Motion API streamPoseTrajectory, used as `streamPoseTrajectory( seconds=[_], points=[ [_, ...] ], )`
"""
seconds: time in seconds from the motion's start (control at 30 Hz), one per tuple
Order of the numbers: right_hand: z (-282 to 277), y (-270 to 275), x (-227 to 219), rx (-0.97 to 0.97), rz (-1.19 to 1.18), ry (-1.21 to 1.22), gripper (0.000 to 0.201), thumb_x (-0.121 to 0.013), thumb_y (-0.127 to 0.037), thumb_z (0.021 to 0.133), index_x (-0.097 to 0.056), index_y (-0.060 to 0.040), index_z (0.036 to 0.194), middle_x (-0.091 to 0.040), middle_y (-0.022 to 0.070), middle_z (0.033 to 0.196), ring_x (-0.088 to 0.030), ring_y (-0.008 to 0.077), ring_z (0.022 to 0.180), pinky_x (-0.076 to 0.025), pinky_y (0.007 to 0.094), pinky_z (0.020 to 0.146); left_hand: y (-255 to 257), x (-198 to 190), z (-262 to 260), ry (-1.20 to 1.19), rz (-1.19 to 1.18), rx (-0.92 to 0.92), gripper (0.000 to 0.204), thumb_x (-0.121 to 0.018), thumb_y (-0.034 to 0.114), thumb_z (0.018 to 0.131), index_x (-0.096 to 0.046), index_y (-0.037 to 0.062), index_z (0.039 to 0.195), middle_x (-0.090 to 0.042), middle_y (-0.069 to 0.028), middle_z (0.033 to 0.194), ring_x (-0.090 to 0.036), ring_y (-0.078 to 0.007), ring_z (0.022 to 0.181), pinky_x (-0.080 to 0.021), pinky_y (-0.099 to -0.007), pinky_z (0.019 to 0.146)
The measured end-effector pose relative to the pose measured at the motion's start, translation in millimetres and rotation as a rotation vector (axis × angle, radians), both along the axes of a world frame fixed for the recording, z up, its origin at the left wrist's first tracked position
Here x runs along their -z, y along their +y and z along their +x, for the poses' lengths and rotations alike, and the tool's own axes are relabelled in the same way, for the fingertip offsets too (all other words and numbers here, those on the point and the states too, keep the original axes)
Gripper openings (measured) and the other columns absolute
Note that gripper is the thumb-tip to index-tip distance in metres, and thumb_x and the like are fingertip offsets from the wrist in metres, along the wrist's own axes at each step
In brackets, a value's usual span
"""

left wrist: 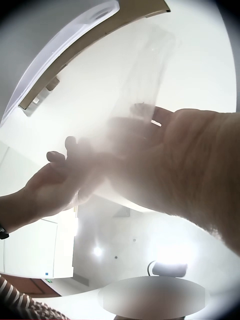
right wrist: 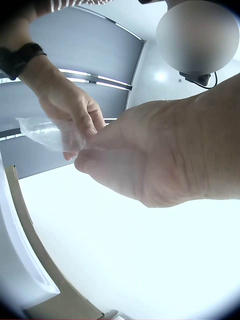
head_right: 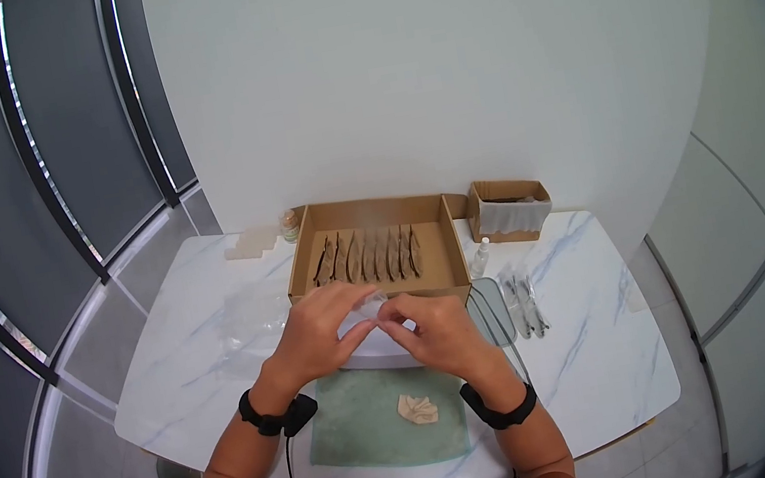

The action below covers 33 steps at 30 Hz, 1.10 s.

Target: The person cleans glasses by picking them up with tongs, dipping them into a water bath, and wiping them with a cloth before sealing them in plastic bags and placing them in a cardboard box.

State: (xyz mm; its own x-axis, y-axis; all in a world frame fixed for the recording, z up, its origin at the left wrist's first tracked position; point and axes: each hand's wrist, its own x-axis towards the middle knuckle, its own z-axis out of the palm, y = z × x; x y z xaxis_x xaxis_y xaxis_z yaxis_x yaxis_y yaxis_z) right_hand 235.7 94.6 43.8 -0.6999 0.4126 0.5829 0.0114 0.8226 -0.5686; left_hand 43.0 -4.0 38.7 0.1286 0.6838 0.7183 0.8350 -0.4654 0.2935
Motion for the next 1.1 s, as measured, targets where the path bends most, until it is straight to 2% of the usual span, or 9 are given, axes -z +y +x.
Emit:
streamPoseTrajectory(
  seconds=[0.1, 0.17, 0.4, 0.5, 0.57, 0.7, 0.8, 1.0, 1.1],
  points=[
    [-1.3, 2.9, 4.7, 0.032, 0.015, 0.0, 0.016, -0.079, -0.008, 0.087, -0.069, -0.0003, 0.097, -0.074, 0.0098, 0.083, -0.072, 0.0205, 0.067, -0.058, 0.0284, 0.058, 0.5, -0.6, -0.8, -0.01, 0.024, -0.002, 0.041, -0.077, 0.016, 0.085, -0.066, 0.0027, 0.122, -0.069, -0.0126, 0.102, -0.067, -0.0308, 0.089, -0.052, -0.0411, 0.079],
    [-2.3, 3.7, 8.2, 0.044, -0.002, 0.045, 0.017, -0.08, -0.008, 0.086, -0.068, -0.0002, 0.095, -0.074, 0.0102, 0.083, -0.073, 0.0204, 0.068, -0.058, 0.0287, 0.058, 0.2, 1.9, -2.6, -0.02, -0.032, 0.009, 0.042, -0.074, 0.018, 0.088, -0.062, 0.0062, 0.127, -0.066, -0.0117, 0.106, -0.064, -0.0326, 0.095, -0.048, -0.0421, 0.081],
    [-4.8, -0.4, 1.4, 0.055, 0.02, 0.081, 0.02, -0.081, -0.006, 0.084, -0.069, -0.0008, 0.1, -0.074, 0.0098, 0.085, -0.074, 0.0187, 0.071, -0.058, 0.028, 0.058, 0.0, 0.6, -4.1, -0.03, -0.04, 0.019, 0.044, -0.073, 0.018, 0.088, -0.062, 0.0063, 0.129, -0.066, -0.0109, 0.104, -0.064, -0.032, 0.094, -0.048, -0.0414, 0.081],
    [-4.1, 1.9, 2.0, 0.0, 0.081, 0.083, 0.021, -0.081, -0.006, 0.084, -0.072, -0.0015, 0.102, -0.075, 0.0099, 0.087, -0.073, 0.018, 0.071, -0.057, 0.0274, 0.058, -0.6, -1.1, -4.0, -0.002, -0.028, 0.02, 0.046, -0.073, 0.017, 0.088, -0.061, 0.0066, 0.13, -0.066, -0.0104, 0.104, -0.064, -0.0316, 0.094, -0.048, -0.0412, 0.082],
    [-2.3, 4.8, 6.8, 0.017, 0.102, -0.008, 0.019, -0.079, -0.006, 0.085, -0.074, -0.0025, 0.103, -0.075, 0.0104, 0.09, -0.073, 0.0182, 0.071, -0.057, 0.027, 0.058, -1.2, -1.9, -3.9, 0.008, -0.049, 0.032, 0.049, -0.074, 0.018, 0.087, -0.059, 0.0066, 0.132, -0.065, -0.0113, 0.106, -0.063, -0.0324, 0.096, -0.048, -0.0418, 0.082],
    [-4.5, 2.4, 6.1, -0.01, 0.091, -0.002, 0.019, -0.078, -0.008, 0.086, -0.074, -0.0017, 0.104, -0.076, 0.0111, 0.093, -0.073, 0.0185, 0.071, -0.057, 0.0266, 0.058, -0.4, 0.1, -4.8, 0.015, -0.035, 0.015, 0.054, -0.076, 0.019, 0.085, -0.058, 0.006, 0.134, -0.064, -0.0124, 0.108, -0.062, -0.0334, 0.098, -0.047, -0.0426, 0.083],
    [-3.6, -1.8, 1.1, -0.05, -0.004, -0.015, 0.022, -0.076, -0.013, 0.089, -0.075, -0.0033, 0.108, -0.076, 0.0132, 0.1, -0.075, 0.0221, 0.078, -0.057, 0.0319, 0.06, -1.6, -1.8, -5.5, 0.027, -0.041, 0.011, 0.058, -0.077, 0.021, 0.083, -0.057, 0.0053, 0.135, -0.064, -0.0135, 0.11, -0.062, -0.0341, 0.1, -0.047, -0.0429, 0.083],
    [-2.4, -3.2, 0.1, -0.118, -0.042, -0.042, 0.027, -0.072, -0.019, 0.093, -0.072, -0.0026, 0.115, -0.076, 0.0143, 0.104, -0.075, 0.0221, 0.085, -0.057, 0.0304, 0.06, -2.0, -2.5, -3.5, -0.005, -0.008, 0.046, 0.051, -0.078, 0.023, 0.083, -0.061, 0.004, 0.126, -0.066, -0.0141, 0.111, -0.063, -0.0343, 0.102, -0.048, -0.0423, 0.085],
    [-1.5, -6.3, -1.3, -0.121, -0.088, -0.061, 0.027, -0.072, -0.019, 0.094, -0.072, -0.0027, 0.116, -0.076, 0.0124, 0.104, -0.074, 0.0208, 0.084, -0.057, 0.029, 0.061, -3.2, -0.2, -3.4, -0.074, -0.015, 0.033, 0.042, -0.078, 0.024, 0.084, -0.064, 0.0039, 0.119, -0.068, -0.014, 0.108, -0.066, -0.0342, 0.097, -0.05, -0.042, 0.082]
  ],
)
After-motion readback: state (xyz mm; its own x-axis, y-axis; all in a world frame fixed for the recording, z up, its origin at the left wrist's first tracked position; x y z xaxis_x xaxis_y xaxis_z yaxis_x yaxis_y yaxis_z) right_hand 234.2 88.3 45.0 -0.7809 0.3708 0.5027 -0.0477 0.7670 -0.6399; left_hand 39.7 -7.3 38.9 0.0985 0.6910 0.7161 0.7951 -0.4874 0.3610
